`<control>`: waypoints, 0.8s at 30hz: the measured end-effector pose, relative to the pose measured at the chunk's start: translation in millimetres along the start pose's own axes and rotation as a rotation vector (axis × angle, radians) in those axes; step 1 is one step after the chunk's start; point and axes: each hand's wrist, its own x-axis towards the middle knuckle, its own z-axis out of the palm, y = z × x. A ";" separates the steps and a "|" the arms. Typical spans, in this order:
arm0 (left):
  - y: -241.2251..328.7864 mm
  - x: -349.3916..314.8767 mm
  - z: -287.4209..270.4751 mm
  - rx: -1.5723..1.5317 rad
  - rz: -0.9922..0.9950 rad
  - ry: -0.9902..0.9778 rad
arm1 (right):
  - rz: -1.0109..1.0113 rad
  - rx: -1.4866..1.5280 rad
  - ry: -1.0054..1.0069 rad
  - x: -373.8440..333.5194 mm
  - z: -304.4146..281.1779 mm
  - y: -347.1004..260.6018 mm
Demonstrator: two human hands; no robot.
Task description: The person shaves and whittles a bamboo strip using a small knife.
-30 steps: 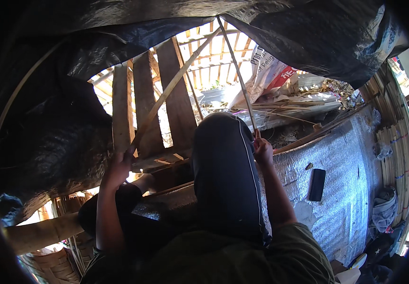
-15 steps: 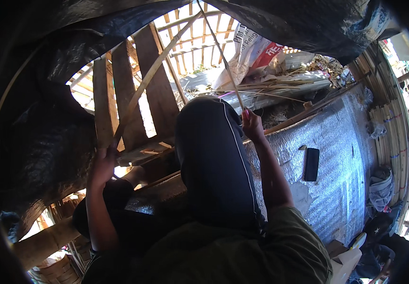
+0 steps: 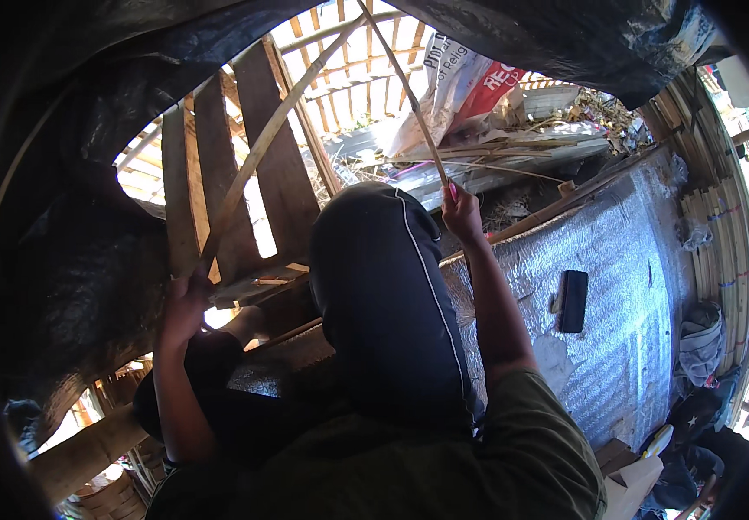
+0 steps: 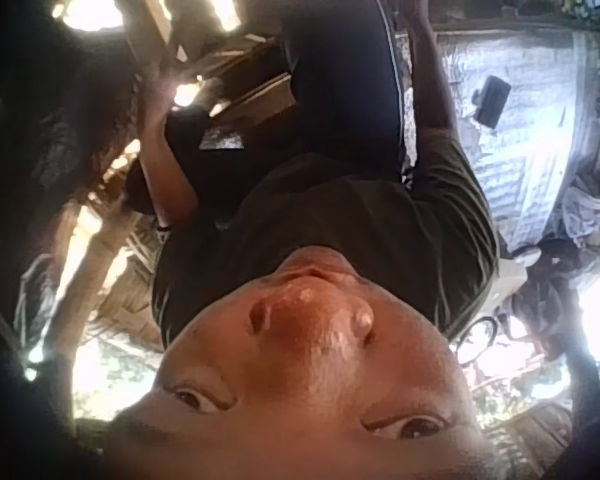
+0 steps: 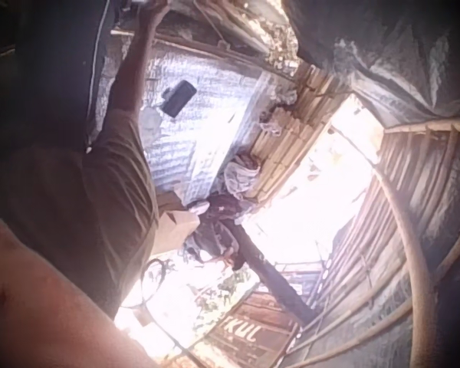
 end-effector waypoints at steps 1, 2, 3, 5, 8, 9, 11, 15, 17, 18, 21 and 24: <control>-0.3 0.8 0.6 -0.015 -0.011 -0.014 | 0.034 0.016 -0.009 0.5 -1.2 -4.2; -0.1 0.8 0.5 -0.020 -0.007 -0.008 | 0.026 0.016 -0.018 -0.4 3.6 7.4; 0.0 1.3 0.6 -0.029 -0.007 -0.029 | 0.016 0.015 -0.016 -4.1 8.0 12.2; 4.1 2.1 -0.7 -0.043 -0.002 -0.040 | -0.031 0.108 -0.018 -15.3 15.9 15.7; 13.5 -6.7 -0.9 0.030 0.059 0.025 | -0.040 0.074 0.020 -19.1 17.8 27.6; 11.0 -9.8 -1.5 0.020 0.051 0.054 | -0.050 0.084 0.009 -18.9 22.2 23.0; 12.1 -17.7 -3.9 0.009 0.033 0.095 | -0.111 -0.016 0.007 -16.8 23.6 2.7; 14.9 -12.0 -3.0 0.005 -0.029 -0.002 | -0.073 -0.302 -0.047 -15.3 -6.6 -33.2; 12.0 -10.5 -2.6 -0.007 -0.034 -0.023 | -0.057 -0.240 -0.025 -18.1 -5.0 -19.0; 12.7 -10.0 0.1 -0.016 0.027 0.003 | -0.034 -0.179 -0.001 -20.3 -6.2 -8.2; 12.1 -12.5 -1.8 -0.008 0.075 0.025 | -0.046 -0.259 0.019 -23.8 -4.6 -19.4; 15.3 -15.6 -8.1 0.018 0.044 -0.003 | 0.025 -0.366 -0.045 -24.5 -7.6 -35.4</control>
